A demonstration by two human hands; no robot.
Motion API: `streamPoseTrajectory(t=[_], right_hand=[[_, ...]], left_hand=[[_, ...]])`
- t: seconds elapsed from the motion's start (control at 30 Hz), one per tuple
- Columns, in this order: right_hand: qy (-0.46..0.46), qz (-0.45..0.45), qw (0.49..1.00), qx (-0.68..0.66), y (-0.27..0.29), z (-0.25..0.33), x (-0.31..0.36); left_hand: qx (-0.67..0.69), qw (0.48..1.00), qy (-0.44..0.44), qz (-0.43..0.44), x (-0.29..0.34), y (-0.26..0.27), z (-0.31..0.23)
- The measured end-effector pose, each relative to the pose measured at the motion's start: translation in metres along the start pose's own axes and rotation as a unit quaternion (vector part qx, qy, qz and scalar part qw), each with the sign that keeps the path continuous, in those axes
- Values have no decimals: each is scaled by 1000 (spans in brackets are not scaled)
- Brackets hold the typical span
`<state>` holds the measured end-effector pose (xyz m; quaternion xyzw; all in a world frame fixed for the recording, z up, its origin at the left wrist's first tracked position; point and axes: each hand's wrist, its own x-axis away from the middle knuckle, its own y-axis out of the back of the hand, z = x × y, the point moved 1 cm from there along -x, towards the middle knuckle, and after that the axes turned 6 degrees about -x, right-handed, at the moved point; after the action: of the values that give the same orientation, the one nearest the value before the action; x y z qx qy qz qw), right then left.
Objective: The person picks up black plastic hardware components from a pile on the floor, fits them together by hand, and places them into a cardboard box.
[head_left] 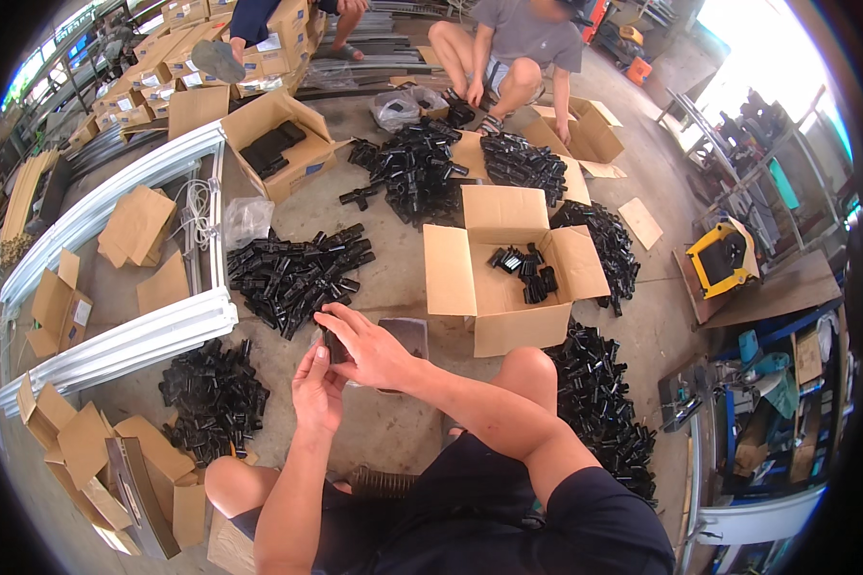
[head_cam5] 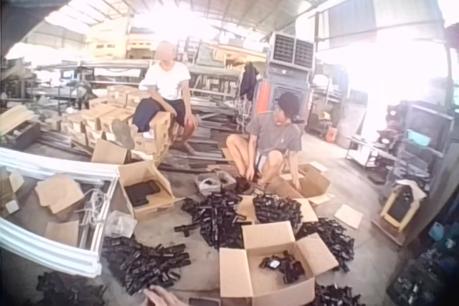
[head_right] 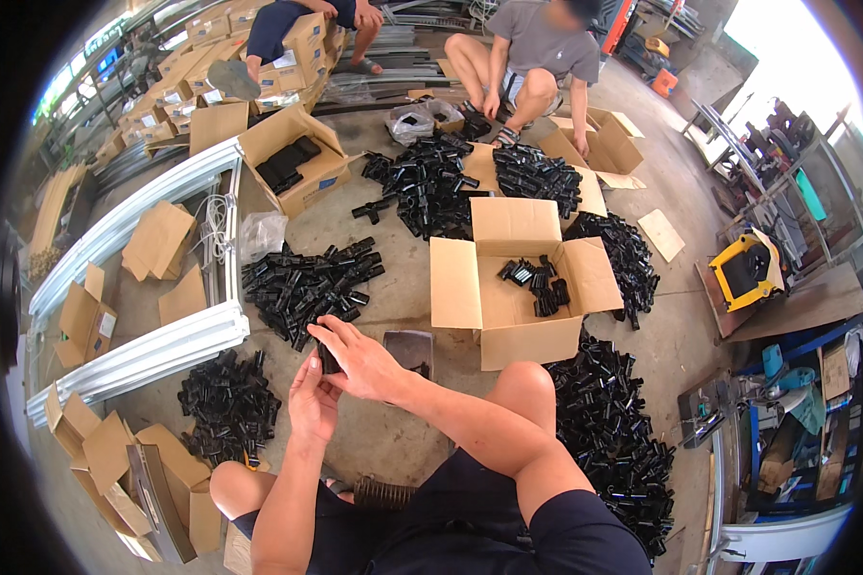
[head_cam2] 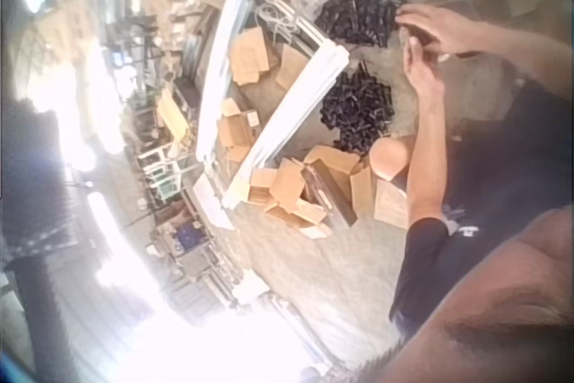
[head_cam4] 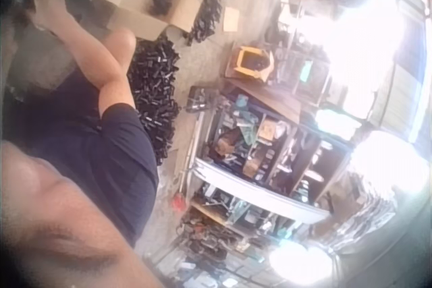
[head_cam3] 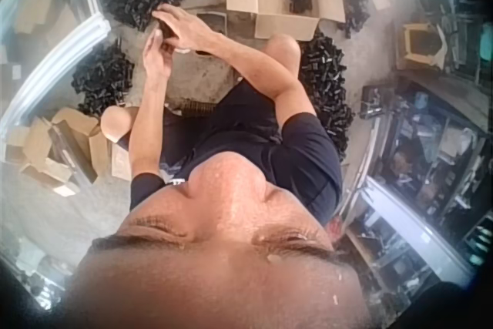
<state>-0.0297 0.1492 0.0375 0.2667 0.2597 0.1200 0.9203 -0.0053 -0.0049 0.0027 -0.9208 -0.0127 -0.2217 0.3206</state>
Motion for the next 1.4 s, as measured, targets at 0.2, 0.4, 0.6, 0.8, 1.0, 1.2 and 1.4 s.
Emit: streamPoseTrajectory(t=[0.2,0.4,0.6,0.8,1.0,1.2,1.4], right_hand=[[9,-10,1000,9,2,-7,0],[14,-29,999,6,7,5,-3],[-53,-108,987,-107,10,-3,1],[-32,-118,987,-105,0,-10,1],[-81,-118,975,-169,-4,-2,3],[-80,-140,979,-124,-14,-8,8],[-84,-139,986,-48,-13,-2,9]], left_hand=[[-27,999,-3,35,1,-4,-2],[-12,999,-36,20,-5,-2,-1],[14,998,-63,13,-4,-4,-1],[2,998,-61,24,-3,-1,0],[2,994,-106,15,-1,-3,0],[-36,991,-127,20,-1,-2,3],[-49,992,-116,11,2,-1,11]])
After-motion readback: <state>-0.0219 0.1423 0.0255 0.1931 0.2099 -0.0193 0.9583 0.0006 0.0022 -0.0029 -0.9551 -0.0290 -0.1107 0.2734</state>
